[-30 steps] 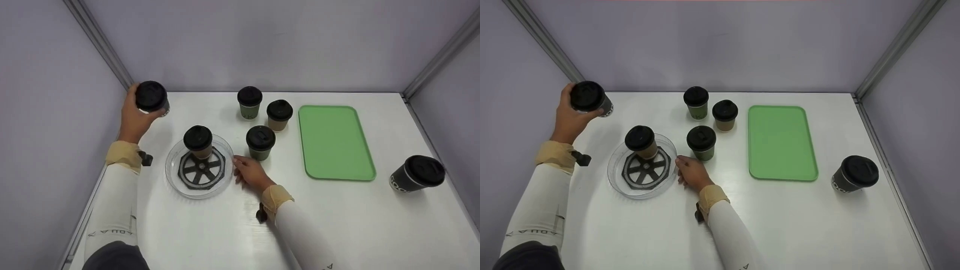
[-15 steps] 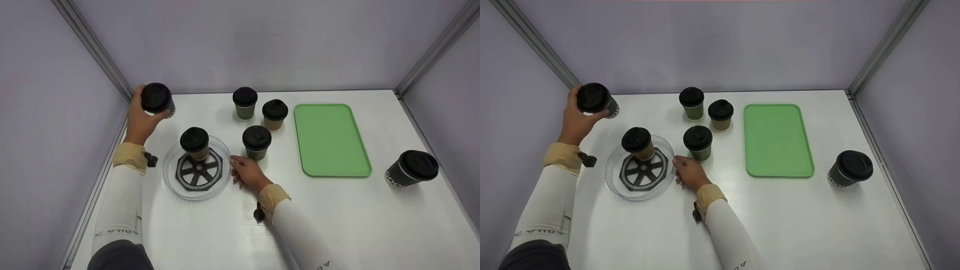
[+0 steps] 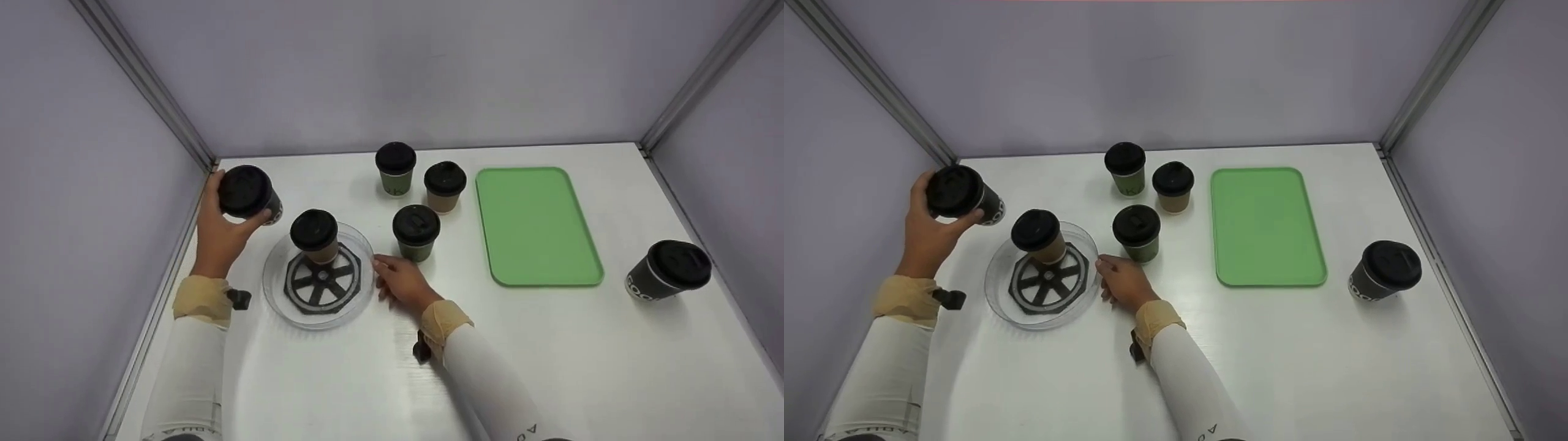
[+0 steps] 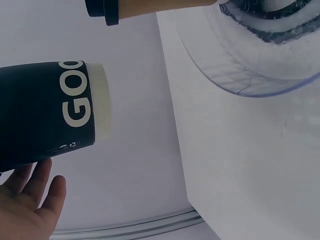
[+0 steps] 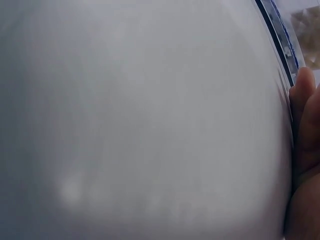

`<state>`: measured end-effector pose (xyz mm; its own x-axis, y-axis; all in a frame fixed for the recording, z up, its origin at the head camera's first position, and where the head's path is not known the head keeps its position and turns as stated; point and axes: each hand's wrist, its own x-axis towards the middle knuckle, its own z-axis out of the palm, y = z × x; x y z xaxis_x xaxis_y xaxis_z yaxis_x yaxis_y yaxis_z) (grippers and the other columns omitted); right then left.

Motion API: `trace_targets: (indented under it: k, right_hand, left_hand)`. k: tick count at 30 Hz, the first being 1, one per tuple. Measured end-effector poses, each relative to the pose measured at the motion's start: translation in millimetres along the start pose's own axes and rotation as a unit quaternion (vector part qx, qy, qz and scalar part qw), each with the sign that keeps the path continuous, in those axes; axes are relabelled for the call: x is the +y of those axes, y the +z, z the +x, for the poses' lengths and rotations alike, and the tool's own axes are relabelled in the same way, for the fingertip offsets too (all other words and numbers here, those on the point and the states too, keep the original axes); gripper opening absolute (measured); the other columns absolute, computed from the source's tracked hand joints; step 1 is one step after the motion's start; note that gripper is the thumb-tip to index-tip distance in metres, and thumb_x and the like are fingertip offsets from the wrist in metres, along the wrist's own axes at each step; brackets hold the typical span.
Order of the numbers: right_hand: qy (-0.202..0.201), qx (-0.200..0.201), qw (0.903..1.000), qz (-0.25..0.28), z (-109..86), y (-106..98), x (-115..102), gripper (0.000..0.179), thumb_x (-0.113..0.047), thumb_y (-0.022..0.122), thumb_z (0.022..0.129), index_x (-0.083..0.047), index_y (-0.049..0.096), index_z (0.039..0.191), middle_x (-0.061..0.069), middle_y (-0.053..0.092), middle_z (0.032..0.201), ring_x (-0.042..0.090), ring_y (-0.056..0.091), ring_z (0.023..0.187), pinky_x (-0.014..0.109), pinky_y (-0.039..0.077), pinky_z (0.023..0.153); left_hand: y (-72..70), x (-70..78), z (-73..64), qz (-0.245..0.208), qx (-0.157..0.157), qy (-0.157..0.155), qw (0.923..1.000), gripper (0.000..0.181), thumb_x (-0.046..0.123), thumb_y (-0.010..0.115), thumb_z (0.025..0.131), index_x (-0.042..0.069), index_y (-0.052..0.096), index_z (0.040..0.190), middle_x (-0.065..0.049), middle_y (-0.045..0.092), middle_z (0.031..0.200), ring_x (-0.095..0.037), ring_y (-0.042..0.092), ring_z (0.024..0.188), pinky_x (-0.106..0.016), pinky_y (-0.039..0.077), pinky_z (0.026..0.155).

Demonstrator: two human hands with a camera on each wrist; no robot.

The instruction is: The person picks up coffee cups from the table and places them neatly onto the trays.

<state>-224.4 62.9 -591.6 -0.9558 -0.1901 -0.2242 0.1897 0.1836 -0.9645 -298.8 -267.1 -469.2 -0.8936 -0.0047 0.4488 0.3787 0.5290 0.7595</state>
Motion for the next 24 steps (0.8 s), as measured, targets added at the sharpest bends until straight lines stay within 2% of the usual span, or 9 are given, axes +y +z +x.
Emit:
trace_targets:
  k: [4,8,16,20,24]
  right_hand:
    - [0.003,-0.005,1.0,0.007,-0.1,3,1,0.046,-0.036,0.055,0.1,-0.012,0.054,0.14,0.01,0.064,0.078,0.021,0.062,0.053,0.036,0.05,0.042]
    - [0.005,0.003,0.9999,0.009,0.3,1,1,0.045,-0.035,0.055,0.1,-0.012,0.055,0.139,0.01,0.063,0.077,0.02,0.061,0.053,0.036,0.049,0.041]
    - [-0.006,-0.009,0.9999,-0.009,0.2,2,1,0.048,-0.037,0.053,0.101,-0.011,0.053,0.141,0.01,0.064,0.08,0.021,0.062,0.055,0.035,0.05,0.044]
    - [-0.008,-0.011,0.9999,-0.007,0.0,2,0,0.048,-0.037,0.053,0.101,-0.011,0.052,0.141,0.01,0.064,0.081,0.021,0.063,0.056,0.035,0.05,0.045]
    - [-0.01,0.001,0.9999,-0.006,-0.6,-1,-1,0.047,-0.036,0.053,0.101,-0.01,0.053,0.14,0.011,0.064,0.08,0.02,0.062,0.054,0.033,0.049,0.044]
  left_hand:
    - [-3.1,1.7,-19.3,0.004,0.006,0.002,1.0,0.1,0.031,0.088,0.073,0.019,0.029,0.153,-0.003,0.039,0.148,-0.016,0.035,0.135,-0.039,0.03,0.108]
    - [-0.7,5.0,-33.2,0.01,0.007,0.006,0.9999,0.102,0.035,0.088,0.071,0.019,0.029,0.153,-0.002,0.038,0.149,-0.014,0.033,0.136,-0.035,0.027,0.11]
    - [1.1,10.7,-67.8,0.007,0.005,0.002,1.0,0.101,0.033,0.089,0.07,0.026,0.03,0.152,0.001,0.04,0.147,-0.015,0.036,0.135,-0.038,0.029,0.108]
    - [6.7,12.9,-81.2,0.001,0.001,0.001,1.0,0.102,0.03,0.091,0.069,0.022,0.032,0.151,-0.001,0.041,0.146,-0.018,0.036,0.135,-0.04,0.028,0.109]
    - [16.3,15.0,-88.5,0.0,-0.013,0.008,0.9999,0.101,0.03,0.091,0.069,0.02,0.032,0.151,-0.003,0.04,0.146,-0.02,0.035,0.136,-0.043,0.027,0.11]
